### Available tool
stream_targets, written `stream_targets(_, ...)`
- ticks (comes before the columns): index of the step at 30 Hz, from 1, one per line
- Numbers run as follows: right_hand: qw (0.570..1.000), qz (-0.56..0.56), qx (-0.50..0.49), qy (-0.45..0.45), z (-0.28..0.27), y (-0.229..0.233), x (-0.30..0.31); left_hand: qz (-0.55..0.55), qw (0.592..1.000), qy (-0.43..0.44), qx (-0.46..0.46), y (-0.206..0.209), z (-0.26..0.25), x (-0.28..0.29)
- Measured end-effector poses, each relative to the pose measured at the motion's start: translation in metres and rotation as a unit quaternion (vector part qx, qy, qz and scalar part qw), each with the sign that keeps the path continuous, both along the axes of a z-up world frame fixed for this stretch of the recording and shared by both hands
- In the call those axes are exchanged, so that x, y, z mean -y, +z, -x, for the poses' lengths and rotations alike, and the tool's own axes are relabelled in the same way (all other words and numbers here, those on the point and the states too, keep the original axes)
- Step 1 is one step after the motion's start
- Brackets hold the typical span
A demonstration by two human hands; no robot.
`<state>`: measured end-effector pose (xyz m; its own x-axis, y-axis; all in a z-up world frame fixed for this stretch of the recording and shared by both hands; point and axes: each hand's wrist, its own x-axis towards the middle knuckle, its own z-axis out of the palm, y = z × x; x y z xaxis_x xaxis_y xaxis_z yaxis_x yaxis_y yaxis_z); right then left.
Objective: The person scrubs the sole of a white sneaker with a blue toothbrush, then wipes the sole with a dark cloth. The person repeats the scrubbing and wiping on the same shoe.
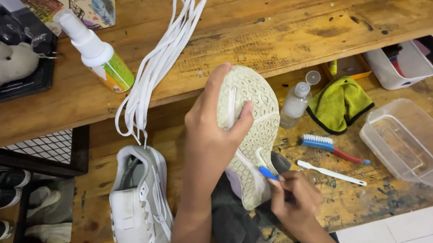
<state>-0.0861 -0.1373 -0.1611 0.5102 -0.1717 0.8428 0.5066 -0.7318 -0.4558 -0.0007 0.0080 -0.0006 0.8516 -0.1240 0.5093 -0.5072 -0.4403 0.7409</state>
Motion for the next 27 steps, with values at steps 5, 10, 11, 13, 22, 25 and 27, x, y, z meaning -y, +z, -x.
stream_targets(5, 1.000, -0.006, 0.011, 0.017, -0.017, 0.028, -0.007, 0.008, 0.999, -0.011, 0.039, -0.008, -0.004, 0.001)
stream_targets(10, 0.998, 0.016, 0.059, 0.030, -0.019, 0.024, -0.001, 0.015, 0.999, -0.014, 0.031, -0.005, -0.004, 0.003)
stream_targets(11, 0.999, 0.023, 0.028, 0.028, -0.011, 0.017, 0.002, 0.012, 1.000, -0.009, 0.017, -0.004, -0.003, 0.003)
stream_targets(13, 0.999, 0.031, -0.003, 0.025, 0.001, -0.002, 0.010, 0.009, 1.000, -0.004, 0.004, -0.002, -0.002, 0.003)
stream_targets(22, 0.999, -0.012, 0.042, 0.021, -0.018, 0.017, -0.002, 0.005, 0.999, -0.017, 0.046, -0.009, -0.005, 0.005)
stream_targets(25, 0.997, 0.008, 0.055, 0.044, -0.016, 0.014, 0.003, 0.006, 1.000, -0.012, 0.024, -0.005, -0.003, 0.003)
stream_targets(27, 0.999, 0.033, 0.016, 0.010, -0.005, -0.001, 0.012, 0.009, 1.000, -0.014, 0.013, -0.003, -0.003, 0.003)
